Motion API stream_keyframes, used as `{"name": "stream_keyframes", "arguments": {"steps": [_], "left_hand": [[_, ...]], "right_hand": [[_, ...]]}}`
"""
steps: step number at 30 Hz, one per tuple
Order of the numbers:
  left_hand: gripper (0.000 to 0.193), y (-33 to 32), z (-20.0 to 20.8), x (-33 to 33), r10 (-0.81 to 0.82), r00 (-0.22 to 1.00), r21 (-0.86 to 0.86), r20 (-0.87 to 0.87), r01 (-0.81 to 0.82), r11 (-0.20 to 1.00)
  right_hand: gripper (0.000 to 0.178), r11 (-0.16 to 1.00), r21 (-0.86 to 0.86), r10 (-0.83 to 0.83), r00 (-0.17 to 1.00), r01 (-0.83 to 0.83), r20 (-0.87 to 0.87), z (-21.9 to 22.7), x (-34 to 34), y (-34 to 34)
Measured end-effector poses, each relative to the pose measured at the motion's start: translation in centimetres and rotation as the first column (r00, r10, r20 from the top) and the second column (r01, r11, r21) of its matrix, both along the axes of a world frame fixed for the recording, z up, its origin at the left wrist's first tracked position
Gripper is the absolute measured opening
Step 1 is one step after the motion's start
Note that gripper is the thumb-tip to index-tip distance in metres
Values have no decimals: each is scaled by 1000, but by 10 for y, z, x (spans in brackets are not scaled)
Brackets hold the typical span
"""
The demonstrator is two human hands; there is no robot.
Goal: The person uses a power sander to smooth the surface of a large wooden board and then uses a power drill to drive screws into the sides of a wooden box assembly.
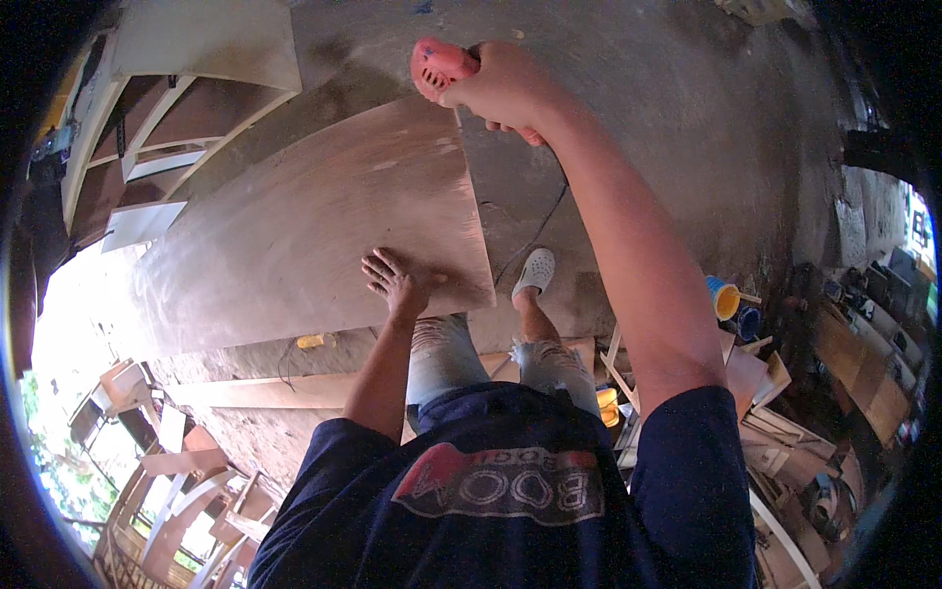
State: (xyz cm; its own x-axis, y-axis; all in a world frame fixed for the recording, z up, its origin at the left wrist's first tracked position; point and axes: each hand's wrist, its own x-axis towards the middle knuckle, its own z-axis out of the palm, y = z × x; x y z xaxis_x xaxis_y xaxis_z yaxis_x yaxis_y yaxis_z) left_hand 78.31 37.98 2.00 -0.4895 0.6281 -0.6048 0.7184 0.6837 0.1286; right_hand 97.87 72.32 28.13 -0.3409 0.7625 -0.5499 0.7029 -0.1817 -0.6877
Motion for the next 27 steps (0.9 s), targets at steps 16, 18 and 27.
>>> {"name": "stream_keyframes", "arguments": {"steps": [16,18,27], "left_hand": [[162,-4,0,-8,37,998,18,-50,-36,999],[164,-4,5,-11,16,1000,-11,-26,-16,1000],[168,-2,3,-5,46,998,5,48,-47,999]], "right_hand": [[27,976,113,150,954,-185,261,9,-62,17],[28,961,151,183,944,-231,274,2,-72,15],[33,983,31,163,937,-182,310,45,-103,12]]}}
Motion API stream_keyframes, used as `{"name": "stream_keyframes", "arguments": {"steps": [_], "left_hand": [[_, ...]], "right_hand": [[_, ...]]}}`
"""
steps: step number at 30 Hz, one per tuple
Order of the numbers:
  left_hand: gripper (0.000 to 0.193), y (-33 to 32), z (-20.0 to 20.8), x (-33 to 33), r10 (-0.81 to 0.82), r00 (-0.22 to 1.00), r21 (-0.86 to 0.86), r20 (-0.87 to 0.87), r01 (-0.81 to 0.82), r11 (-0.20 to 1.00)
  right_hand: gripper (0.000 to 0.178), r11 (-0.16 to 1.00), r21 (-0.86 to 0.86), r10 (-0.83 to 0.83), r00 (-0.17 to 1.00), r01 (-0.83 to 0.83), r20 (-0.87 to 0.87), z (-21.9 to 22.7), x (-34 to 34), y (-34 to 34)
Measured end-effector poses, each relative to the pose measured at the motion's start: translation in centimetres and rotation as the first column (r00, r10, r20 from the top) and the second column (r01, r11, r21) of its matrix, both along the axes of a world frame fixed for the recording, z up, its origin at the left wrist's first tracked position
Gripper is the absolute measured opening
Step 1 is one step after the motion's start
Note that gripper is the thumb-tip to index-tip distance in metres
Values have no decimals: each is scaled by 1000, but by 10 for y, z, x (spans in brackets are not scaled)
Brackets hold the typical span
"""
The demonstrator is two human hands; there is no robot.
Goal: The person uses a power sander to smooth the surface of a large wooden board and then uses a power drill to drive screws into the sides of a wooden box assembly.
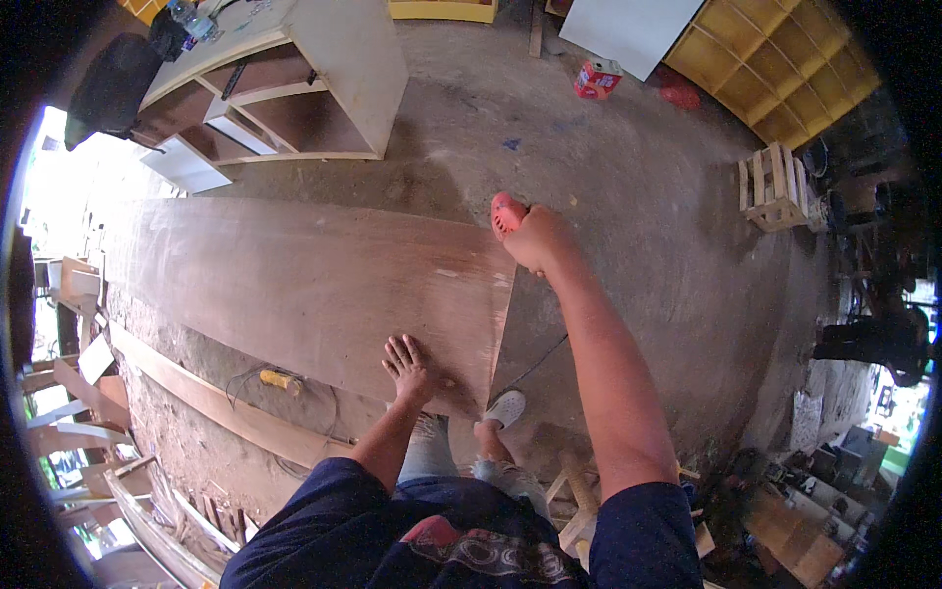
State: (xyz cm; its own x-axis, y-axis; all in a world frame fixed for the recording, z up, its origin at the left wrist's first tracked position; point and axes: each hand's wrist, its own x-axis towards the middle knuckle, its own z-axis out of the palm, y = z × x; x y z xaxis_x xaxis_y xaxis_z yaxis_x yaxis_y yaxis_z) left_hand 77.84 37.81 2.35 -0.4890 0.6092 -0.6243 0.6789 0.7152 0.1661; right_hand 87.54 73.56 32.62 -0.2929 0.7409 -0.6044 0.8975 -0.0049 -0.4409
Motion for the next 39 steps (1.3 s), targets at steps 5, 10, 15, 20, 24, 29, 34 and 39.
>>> {"name": "stream_keyframes", "arguments": {"steps": [5,10,15,20,24,29,34,39], "left_hand": [[166,10,10,7,-1,1000,6,0,1,1000],[163,-4,10,-4,26,1000,45,-17,-25,999],[164,0,10,1,11,1000,35,-6,-10,999],[164,0,6,7,-8,1000,33,-17,9,999],[163,-12,1,5,11,999,67,-42,-8,998],[147,14,27,13,26,999,42,33,-27,999],[84,8,69,-44,232,373,133,898,-734,666],[27,-65,104,-38,201,-45,-145,979,-842,520]], "right_hand": [[32,996,-34,-87,995,86,-44,-7,2,6],[31,997,-70,-44,999,43,-9,-1,-9,0],[31,998,-59,-35,999,34,-17,1,-5,6],[29,991,-72,-119,988,112,-98,9,8,-3],[38,994,6,-110,981,113,-161,8,30,-47],[58,884,464,149,905,58,-398,-52,94,-134],[66,862,506,317,810,-28,-494,-61,53,-243],[85,833,251,535,600,-494,-596,-46,39,-324]]}}
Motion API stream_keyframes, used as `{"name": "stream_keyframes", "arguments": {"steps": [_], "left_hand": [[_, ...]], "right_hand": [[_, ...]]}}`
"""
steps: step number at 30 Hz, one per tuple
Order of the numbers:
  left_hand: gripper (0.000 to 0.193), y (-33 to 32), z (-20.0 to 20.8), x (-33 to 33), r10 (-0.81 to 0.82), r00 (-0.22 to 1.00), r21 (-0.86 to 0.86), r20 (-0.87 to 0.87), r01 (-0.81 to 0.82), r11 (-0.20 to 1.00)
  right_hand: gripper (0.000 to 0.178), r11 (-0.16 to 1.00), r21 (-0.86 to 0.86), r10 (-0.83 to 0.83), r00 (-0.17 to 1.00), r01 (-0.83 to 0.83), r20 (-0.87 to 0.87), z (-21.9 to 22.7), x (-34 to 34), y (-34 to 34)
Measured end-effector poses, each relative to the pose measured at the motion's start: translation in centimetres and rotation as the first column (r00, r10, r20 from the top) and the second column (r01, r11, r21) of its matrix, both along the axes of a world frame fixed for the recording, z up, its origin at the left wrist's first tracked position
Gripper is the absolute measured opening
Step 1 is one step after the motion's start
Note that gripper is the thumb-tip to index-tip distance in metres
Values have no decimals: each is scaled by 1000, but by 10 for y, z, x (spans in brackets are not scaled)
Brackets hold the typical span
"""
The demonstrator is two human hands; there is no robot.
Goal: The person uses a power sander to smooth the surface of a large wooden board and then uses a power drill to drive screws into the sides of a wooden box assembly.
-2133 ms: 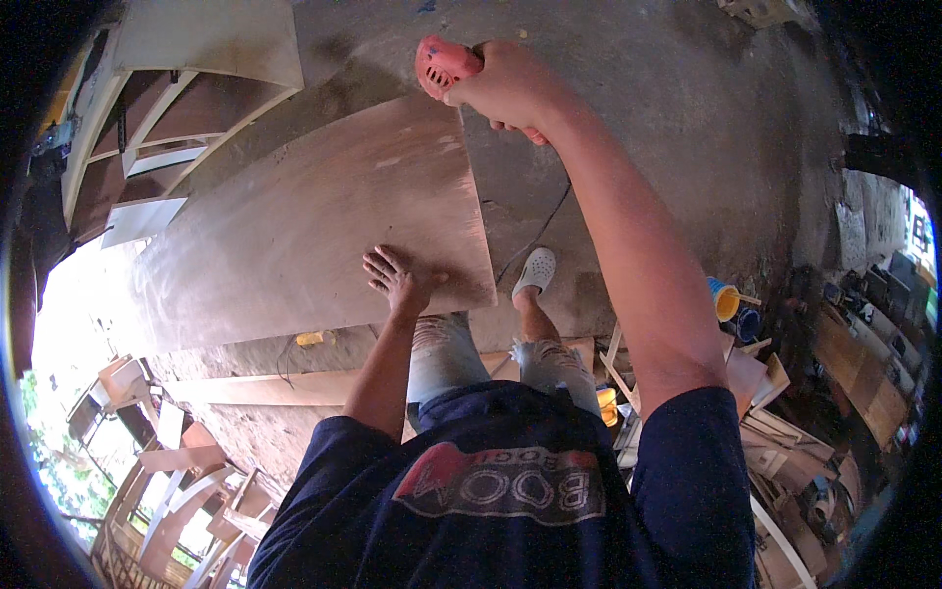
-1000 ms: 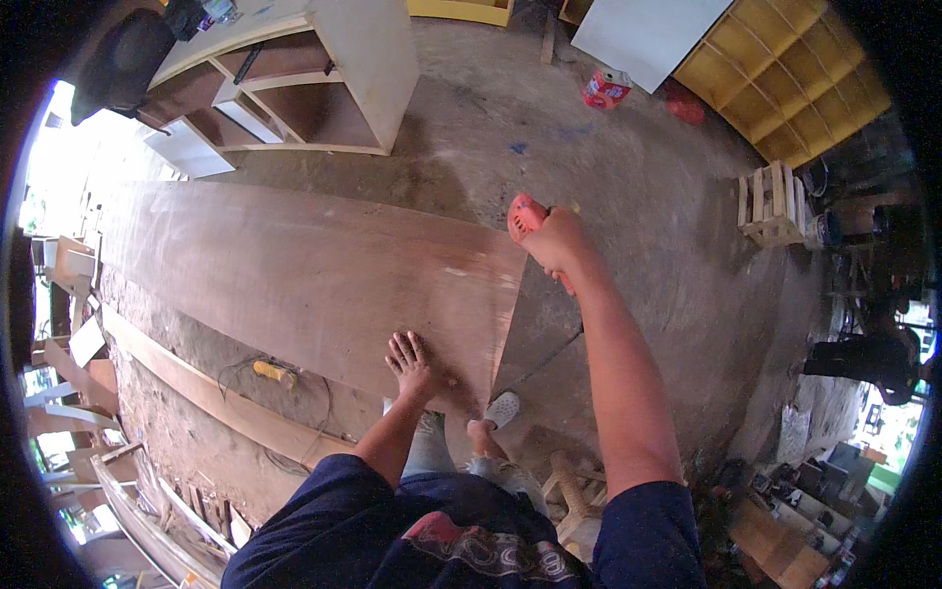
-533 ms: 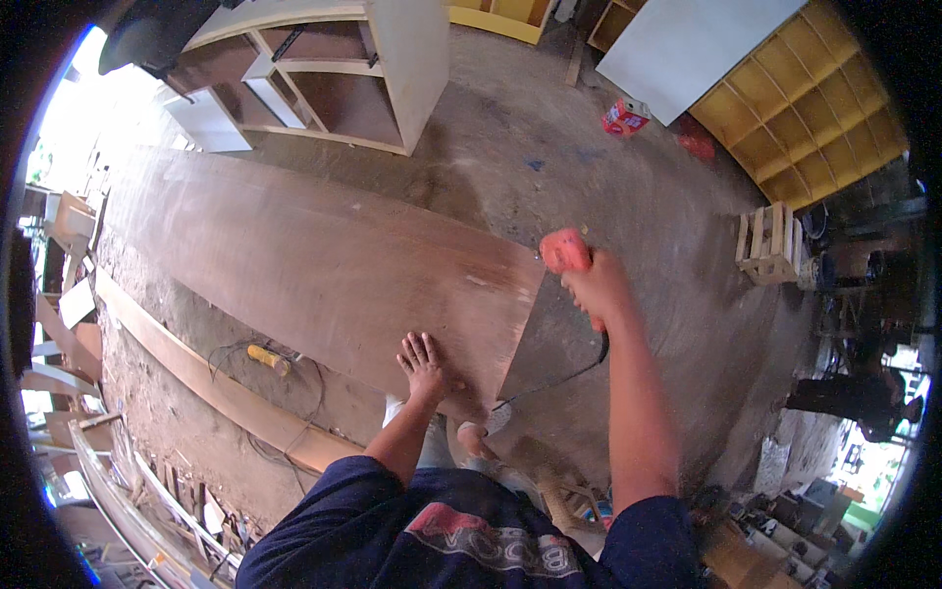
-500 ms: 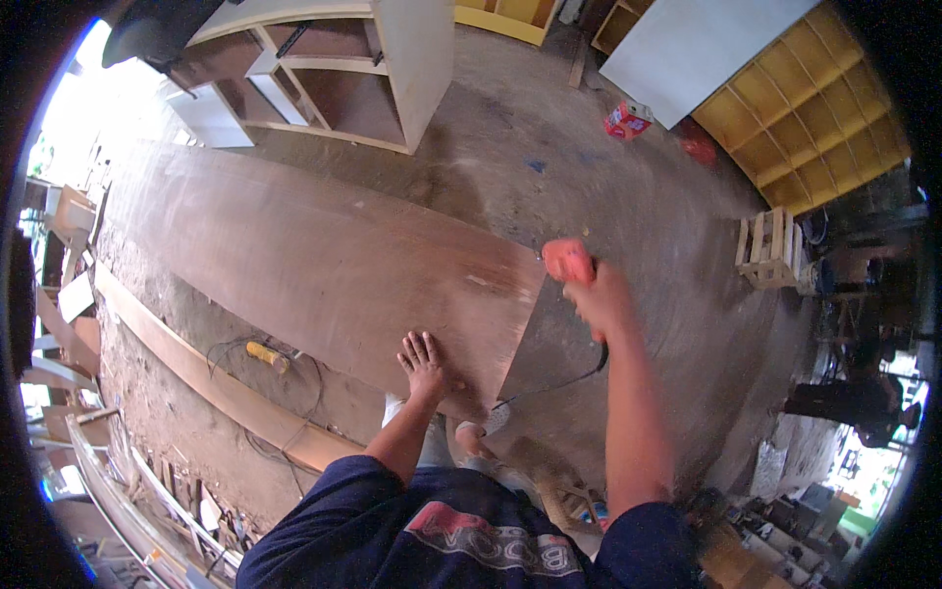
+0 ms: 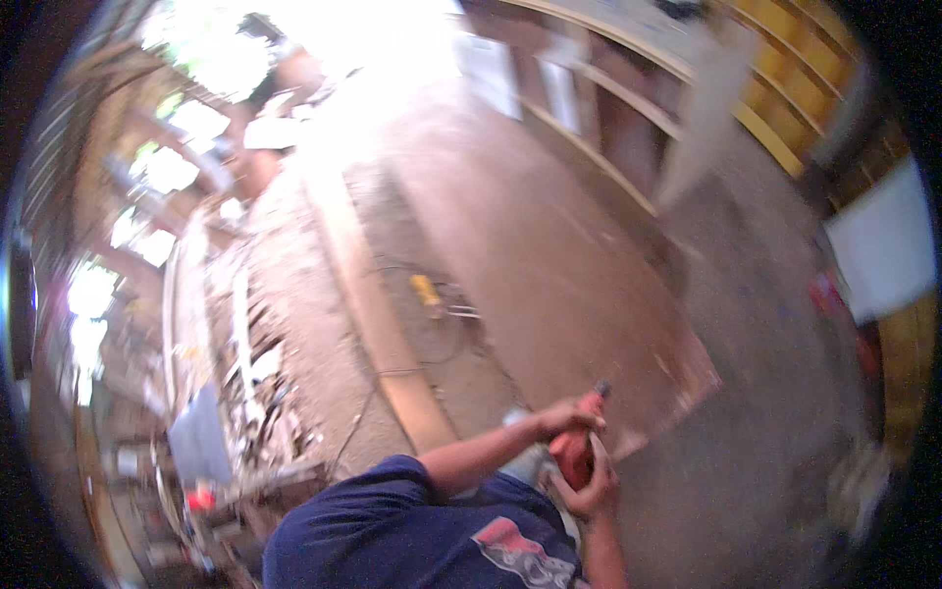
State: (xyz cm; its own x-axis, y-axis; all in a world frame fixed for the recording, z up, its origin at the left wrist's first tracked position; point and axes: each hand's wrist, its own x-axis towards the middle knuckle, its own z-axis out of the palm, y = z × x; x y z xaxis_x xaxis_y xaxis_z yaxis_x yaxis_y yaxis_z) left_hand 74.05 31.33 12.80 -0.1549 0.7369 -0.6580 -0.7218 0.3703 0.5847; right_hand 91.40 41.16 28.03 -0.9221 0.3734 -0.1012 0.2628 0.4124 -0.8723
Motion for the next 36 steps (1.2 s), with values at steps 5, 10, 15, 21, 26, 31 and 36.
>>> {"name": "stream_keyframes", "arguments": {"steps": [5,10,15,21,26,31,36], "left_hand": [[20,-51,34,23,238,914,169,330,-305,937],[28,-85,56,18,284,884,293,372,-402,867],[32,-117,78,25,452,832,172,321,-520,837],[29,-121,63,14,332,902,230,275,-397,888],[29,-137,34,-8,301,942,252,152,-331,909],[41,-142,94,-18,263,944,-1,201,-268,963],[62,-125,88,-8,298,938,-68,176,-290,955]], "right_hand": [[77,860,-81,-480,852,505,209,-198,62,104],[81,524,121,-688,335,843,644,-323,67,176],[84,321,-379,-464,493,868,736,-320,62,154],[77,236,-415,-483,476,879,735,-322,76,129],[59,339,-514,-469,615,788,634,-307,45,116],[68,608,-34,-590,481,793,648,-265,20,88],[68,602,117,-647,397,790,651,-282,52,105]]}}
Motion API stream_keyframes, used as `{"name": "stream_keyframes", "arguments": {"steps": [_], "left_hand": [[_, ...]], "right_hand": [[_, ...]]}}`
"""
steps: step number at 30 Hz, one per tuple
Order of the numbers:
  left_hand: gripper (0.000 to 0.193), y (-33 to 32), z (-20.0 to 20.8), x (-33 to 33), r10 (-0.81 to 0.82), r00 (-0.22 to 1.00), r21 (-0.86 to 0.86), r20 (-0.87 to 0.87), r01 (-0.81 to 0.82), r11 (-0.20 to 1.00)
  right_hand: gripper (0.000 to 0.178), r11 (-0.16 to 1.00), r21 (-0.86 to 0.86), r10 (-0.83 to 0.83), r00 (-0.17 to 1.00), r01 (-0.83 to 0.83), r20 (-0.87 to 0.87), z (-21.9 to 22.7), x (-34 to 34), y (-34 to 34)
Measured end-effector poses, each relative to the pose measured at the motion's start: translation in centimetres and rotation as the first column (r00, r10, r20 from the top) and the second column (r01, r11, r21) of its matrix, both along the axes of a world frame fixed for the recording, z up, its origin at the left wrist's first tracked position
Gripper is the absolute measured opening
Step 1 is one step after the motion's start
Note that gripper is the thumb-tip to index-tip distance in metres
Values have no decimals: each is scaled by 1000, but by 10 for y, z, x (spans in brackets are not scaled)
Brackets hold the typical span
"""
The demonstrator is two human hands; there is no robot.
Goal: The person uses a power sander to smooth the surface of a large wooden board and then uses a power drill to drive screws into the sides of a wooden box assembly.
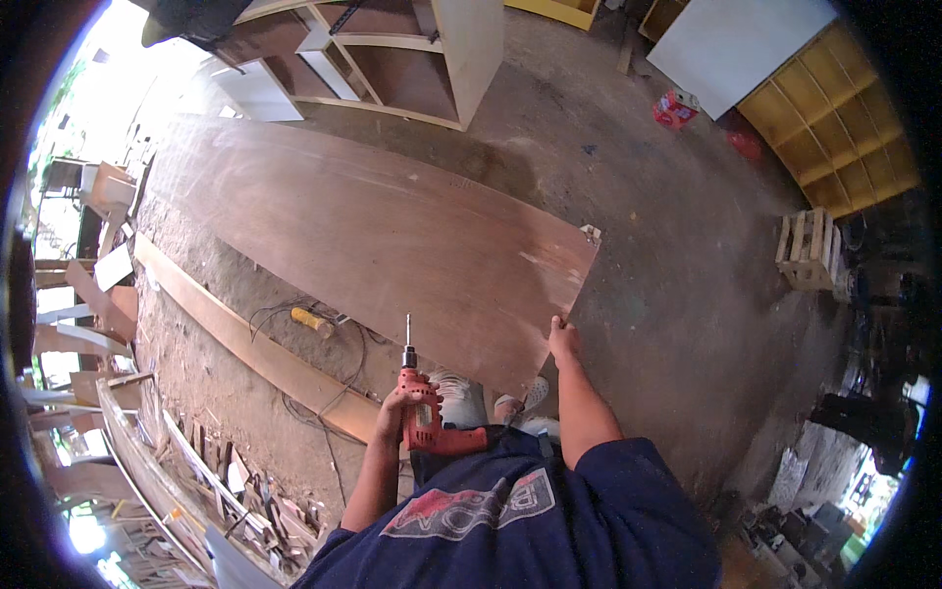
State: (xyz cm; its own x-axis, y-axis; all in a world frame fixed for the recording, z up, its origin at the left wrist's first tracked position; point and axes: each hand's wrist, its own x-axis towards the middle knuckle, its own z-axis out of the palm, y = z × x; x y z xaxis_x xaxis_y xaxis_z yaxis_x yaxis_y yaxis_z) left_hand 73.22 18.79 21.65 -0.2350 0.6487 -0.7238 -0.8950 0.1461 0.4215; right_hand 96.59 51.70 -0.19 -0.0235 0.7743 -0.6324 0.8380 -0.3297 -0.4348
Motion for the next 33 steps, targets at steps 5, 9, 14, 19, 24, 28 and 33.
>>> {"name": "stream_keyframes", "arguments": {"steps": [5,9,14,19,24,28,33], "left_hand": [[63,-9,-7,4,-38,999,-9,-19,38,999],[64,-20,-9,0,-49,998,-6,-47,48,999],[63,-14,-20,8,-17,999,-23,-36,16,1000],[62,-23,-27,10,0,1000,-25,30,0,1000],[63,-34,-32,12,48,999,-29,16,-47,998],[54,-28,-26,13,28,1000,-14,-11,-28,999],[63,-24,-21,16,11,999,-5,-41,-11,1000]], "right_hand": [[67,997,75,2,1000,-2,-7,-9,9,-9],[67,999,29,29,1000,-29,5,-13,3,-13],[68,998,68,13,996,-18,85,-37,15,-12],[61,991,-127,-33,999,34,9,-36,19,11],[61,980,-170,-116,991,105,-60,-24,4,-3],[61,989,-67,-134,991,132,-27,-20,3,-1],[56,993,-118,-30,1000,29,-6,-18,14,4]]}}
